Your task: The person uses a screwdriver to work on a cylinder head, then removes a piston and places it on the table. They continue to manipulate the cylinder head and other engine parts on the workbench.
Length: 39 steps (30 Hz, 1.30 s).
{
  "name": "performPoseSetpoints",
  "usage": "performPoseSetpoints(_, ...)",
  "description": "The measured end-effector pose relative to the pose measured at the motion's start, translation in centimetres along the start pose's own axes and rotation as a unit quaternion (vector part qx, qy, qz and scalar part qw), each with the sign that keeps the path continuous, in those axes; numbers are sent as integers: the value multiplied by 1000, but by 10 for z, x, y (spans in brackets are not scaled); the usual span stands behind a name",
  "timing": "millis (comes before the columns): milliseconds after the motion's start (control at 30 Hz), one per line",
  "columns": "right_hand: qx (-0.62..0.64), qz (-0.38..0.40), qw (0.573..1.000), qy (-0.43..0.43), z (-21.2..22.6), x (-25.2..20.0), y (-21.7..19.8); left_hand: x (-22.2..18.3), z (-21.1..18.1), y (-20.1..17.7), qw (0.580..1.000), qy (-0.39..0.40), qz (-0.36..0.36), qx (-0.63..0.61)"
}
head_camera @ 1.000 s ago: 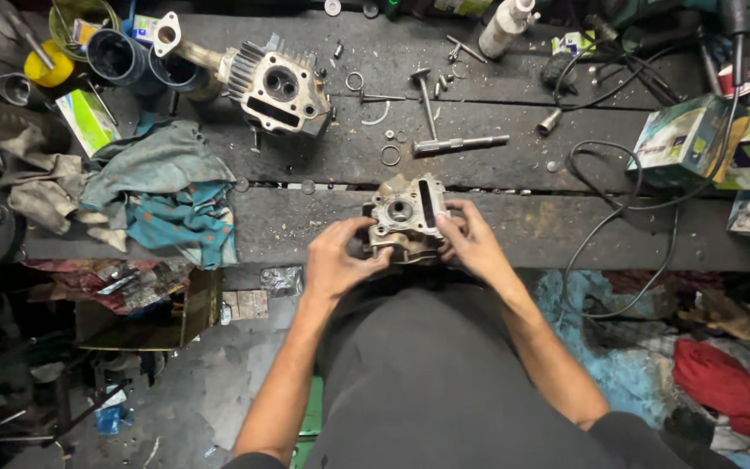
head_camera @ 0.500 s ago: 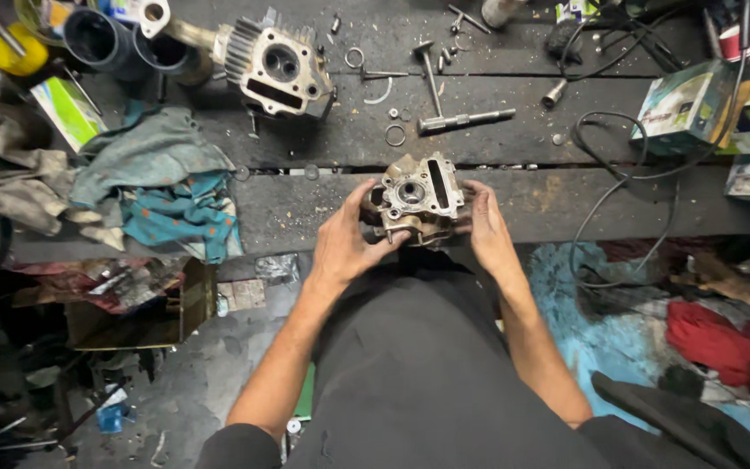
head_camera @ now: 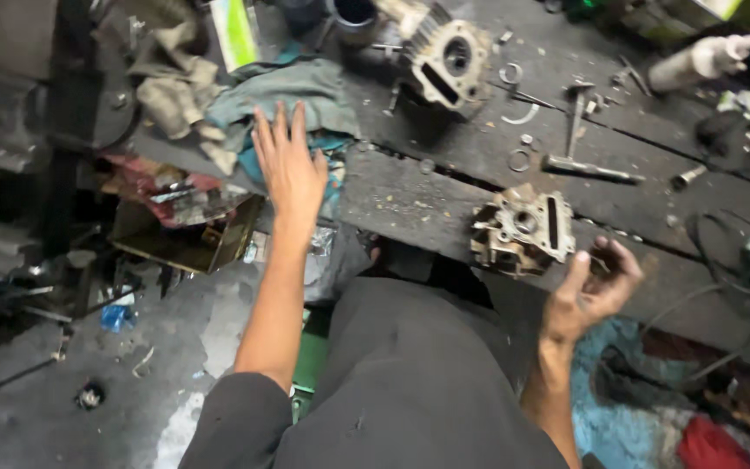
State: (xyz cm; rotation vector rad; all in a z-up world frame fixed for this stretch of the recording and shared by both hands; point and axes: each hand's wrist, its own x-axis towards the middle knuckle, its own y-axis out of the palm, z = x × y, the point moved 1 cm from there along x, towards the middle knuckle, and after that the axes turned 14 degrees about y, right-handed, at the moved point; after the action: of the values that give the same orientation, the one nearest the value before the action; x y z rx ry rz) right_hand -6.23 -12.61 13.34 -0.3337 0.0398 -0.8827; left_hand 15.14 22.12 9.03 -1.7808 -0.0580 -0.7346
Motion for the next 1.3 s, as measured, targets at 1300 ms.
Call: performPoseSetpoints(1300, -11, 703, 708, -58, -48, 53, -65, 8, -268, -48, 460, -146, -123, -867)
